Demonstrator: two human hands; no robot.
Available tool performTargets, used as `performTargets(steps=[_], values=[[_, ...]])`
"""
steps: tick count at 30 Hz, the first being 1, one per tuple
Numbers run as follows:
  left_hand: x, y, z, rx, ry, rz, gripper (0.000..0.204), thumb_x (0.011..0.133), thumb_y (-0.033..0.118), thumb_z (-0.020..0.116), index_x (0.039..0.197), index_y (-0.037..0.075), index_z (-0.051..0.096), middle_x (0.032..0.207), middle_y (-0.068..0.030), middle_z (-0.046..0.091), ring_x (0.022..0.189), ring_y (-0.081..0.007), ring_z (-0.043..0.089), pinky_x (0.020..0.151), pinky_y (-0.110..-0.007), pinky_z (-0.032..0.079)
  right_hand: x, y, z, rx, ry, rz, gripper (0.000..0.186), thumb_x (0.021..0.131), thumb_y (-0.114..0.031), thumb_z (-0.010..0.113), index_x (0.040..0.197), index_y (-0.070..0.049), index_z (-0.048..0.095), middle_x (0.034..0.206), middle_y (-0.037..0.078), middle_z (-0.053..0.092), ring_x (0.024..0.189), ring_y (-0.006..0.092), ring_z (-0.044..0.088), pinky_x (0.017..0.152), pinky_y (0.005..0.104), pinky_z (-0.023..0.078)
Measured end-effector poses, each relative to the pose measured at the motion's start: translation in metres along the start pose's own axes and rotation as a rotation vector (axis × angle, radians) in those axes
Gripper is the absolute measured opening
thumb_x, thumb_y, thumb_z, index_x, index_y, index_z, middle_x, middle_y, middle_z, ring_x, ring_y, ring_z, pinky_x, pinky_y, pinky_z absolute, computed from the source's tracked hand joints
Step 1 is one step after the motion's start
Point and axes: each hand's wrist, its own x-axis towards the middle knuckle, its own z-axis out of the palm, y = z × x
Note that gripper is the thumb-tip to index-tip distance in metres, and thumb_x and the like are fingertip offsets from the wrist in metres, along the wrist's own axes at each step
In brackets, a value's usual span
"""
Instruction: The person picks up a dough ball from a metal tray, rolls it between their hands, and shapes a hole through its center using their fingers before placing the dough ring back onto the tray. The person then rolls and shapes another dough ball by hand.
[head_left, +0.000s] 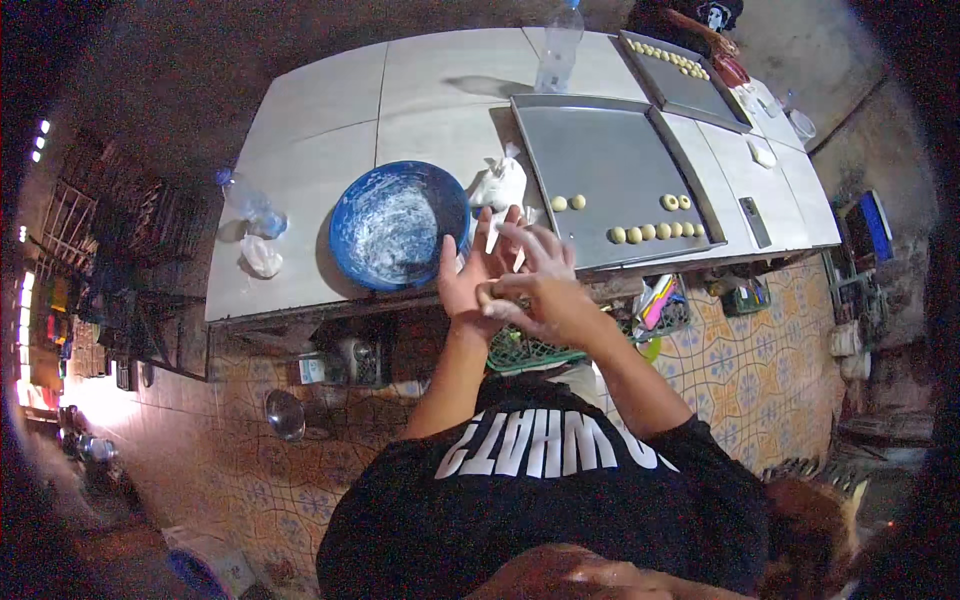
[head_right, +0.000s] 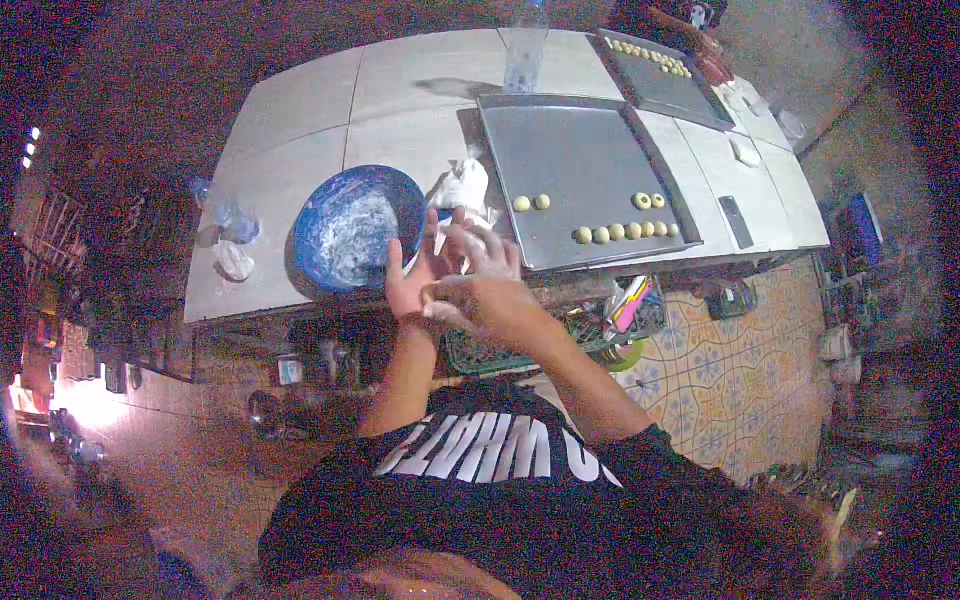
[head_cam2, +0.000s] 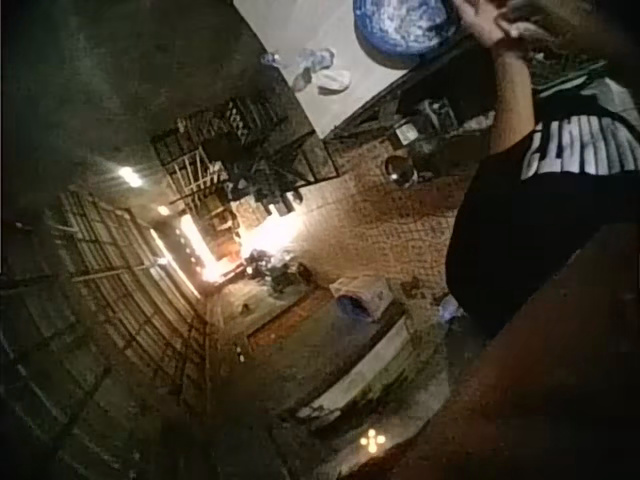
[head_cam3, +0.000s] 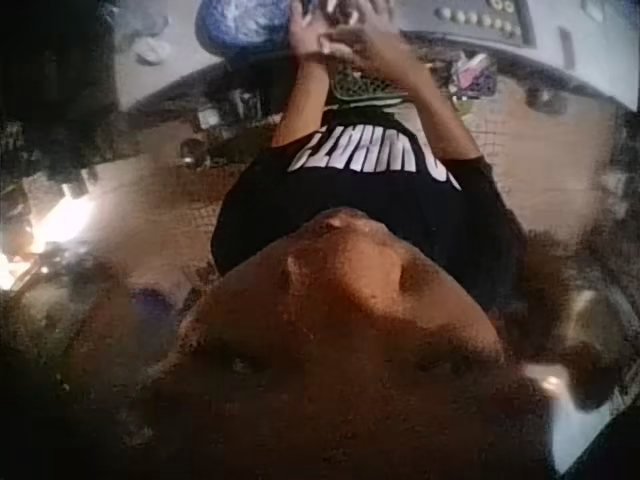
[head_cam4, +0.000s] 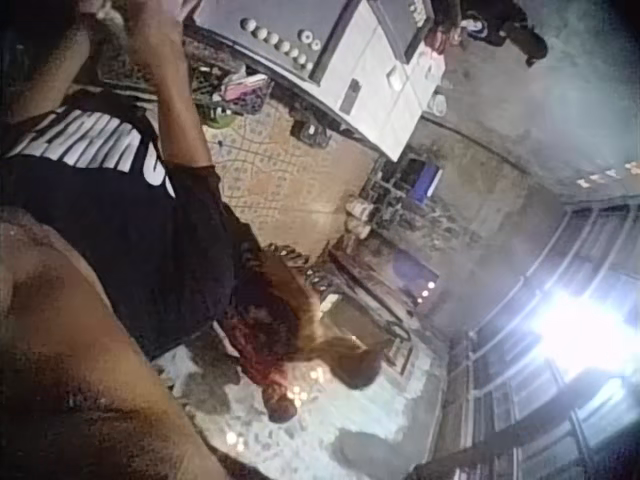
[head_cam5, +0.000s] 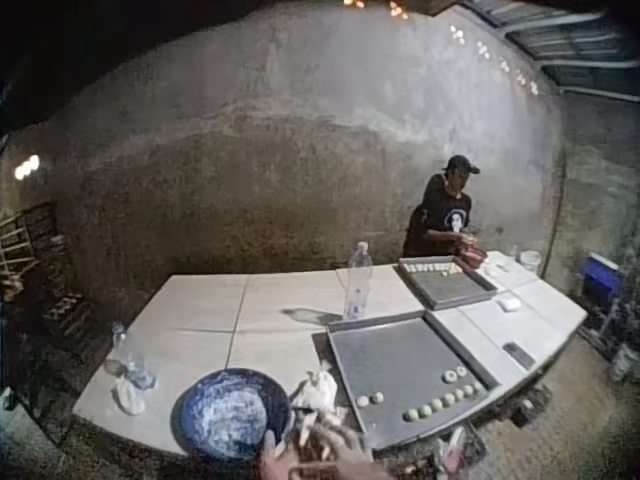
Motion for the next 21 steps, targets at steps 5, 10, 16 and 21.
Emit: performTargets(steps=[5, 10, 16, 21], values=[[0.001, -0.006, 0.012, 0.048, 0.036, 0.024, 0.073, 0.106, 0.065, 0.037, 0.161, 0.017, 0.041, 0.167, -0.018, 0.041, 0.148, -0.0346, 0.045, 0.122, -0.055, 0.036, 0.001, -0.011, 0.002, -0.05, -0.007, -0.007, 0.04, 0.09, -0.058, 0.074, 0.116, -0.028, 0.082, 0.165, 0.019, 0.036, 0.152, 0.049, 0.027, 0.119, 0.0673, 0.022], [-0.003, 0.002, 0.003, -0.008, 0.051, -0.006, 0.074, 0.105, 0.066, 0.039, 0.163, 0.019, 0.04, 0.168, -0.0179, 0.039, 0.151, -0.0353, 0.041, 0.124, -0.056, 0.033, 0.004, -0.001, 0.001, -0.112, 0.064, 0.066, 0.043, 0.088, -0.061, 0.075, 0.112, -0.025, 0.08, 0.167, 0.016, 0.033, 0.153, 0.0495, 0.027, 0.118, 0.0685, 0.024], [-0.004, 0.008, 0.007, -0.046, -0.032, -0.018, 0.074, 0.105, 0.066, 0.04, 0.164, 0.021, 0.038, 0.167, -0.0172, 0.039, 0.151, -0.0344, 0.041, 0.124, -0.055, 0.034, 0.005, -0.007, 0.004, -0.033, -0.032, 0.006, 0.044, 0.09, -0.062, 0.073, 0.115, -0.027, 0.08, 0.165, 0.018, 0.035, 0.153, 0.0513, 0.025, 0.118, 0.0697, 0.023], [-0.006, 0.005, 0.009, 0.117, 0.052, 0.03, 0.074, 0.104, 0.067, 0.041, 0.162, 0.021, 0.04, 0.166, -0.0165, 0.042, 0.146, -0.0342, 0.046, 0.121, -0.053, 0.037, 0.006, -0.015, 0.002, -0.065, -0.027, -0.029, 0.04, 0.093, -0.059, 0.071, 0.116, -0.027, 0.079, 0.166, 0.019, 0.033, 0.152, 0.0515, 0.027, 0.12, 0.0694, 0.023]])
